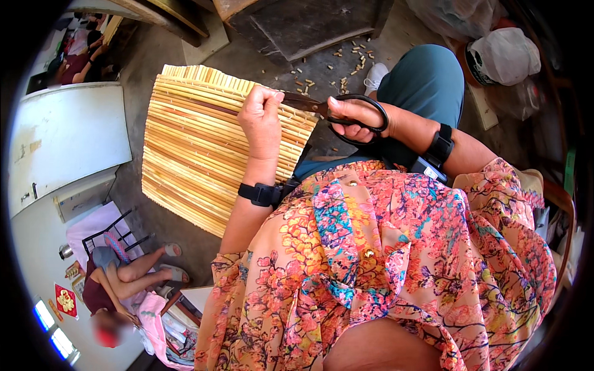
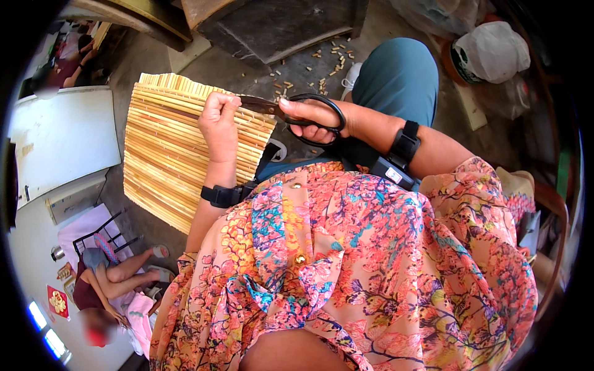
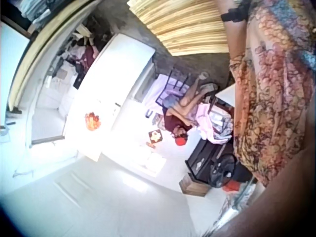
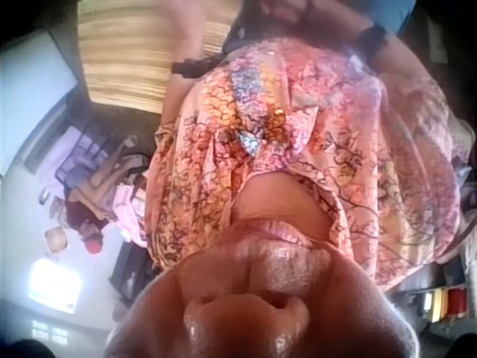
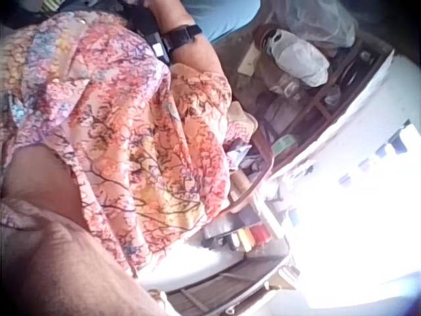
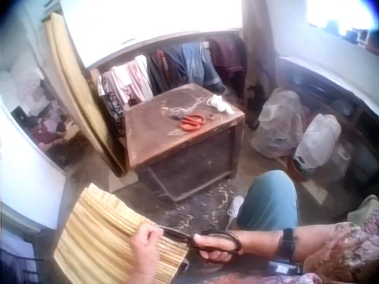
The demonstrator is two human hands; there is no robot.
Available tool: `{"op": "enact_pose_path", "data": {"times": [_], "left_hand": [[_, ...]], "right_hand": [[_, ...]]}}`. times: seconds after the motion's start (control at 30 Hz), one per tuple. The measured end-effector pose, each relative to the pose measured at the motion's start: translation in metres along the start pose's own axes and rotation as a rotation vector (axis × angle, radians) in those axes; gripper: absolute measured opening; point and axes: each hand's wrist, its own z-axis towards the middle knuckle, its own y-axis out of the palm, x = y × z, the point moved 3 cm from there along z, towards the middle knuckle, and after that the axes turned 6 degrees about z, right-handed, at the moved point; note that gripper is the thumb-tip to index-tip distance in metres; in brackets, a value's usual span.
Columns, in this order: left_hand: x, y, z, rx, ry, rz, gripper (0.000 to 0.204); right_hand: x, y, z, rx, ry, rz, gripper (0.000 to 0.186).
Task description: The person cuts a string using scissors and then proceeds to trim the edges of a small bamboo mat using the same tool while holding the mat by hand.
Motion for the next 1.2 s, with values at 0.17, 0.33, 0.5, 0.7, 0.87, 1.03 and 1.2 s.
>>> {"op": "enact_pose_path", "data": {"times": [0.17,0.33,0.5,0.7,0.87,1.03,1.2], "left_hand": [[-0.002,-0.006,0.000,0.011,0.022,0.059,0.017],[-0.005,-0.007,0.000,0.098,0.047,0.060,0.019],[-0.002,-0.007,-0.001,0.081,0.063,0.142,0.021],[0.006,-0.005,0.002,0.080,0.096,0.207,0.022],[-0.004,-0.005,0.002,0.083,0.085,0.241,0.022],[-0.003,-0.005,0.003,0.112,0.086,0.202,0.022],[-0.004,-0.006,-0.002,0.090,0.075,0.210,0.022]], "right_hand": [[0.005,0.007,0.010,0.051,-0.067,-0.092,0.066],[0.001,0.006,0.011,-0.045,0.004,0.084,0.070],[0.006,0.010,0.014,0.027,-0.078,0.025,0.070],[0.009,-0.007,0.019,-0.151,0.044,0.221,0.078],[-0.009,-0.003,0.020,0.006,-0.022,-0.075,0.076],[-0.009,-0.007,0.019,-0.045,0.005,-0.059,0.071],[-0.007,0.001,0.012,0.175,-0.102,-0.432,0.066]]}}
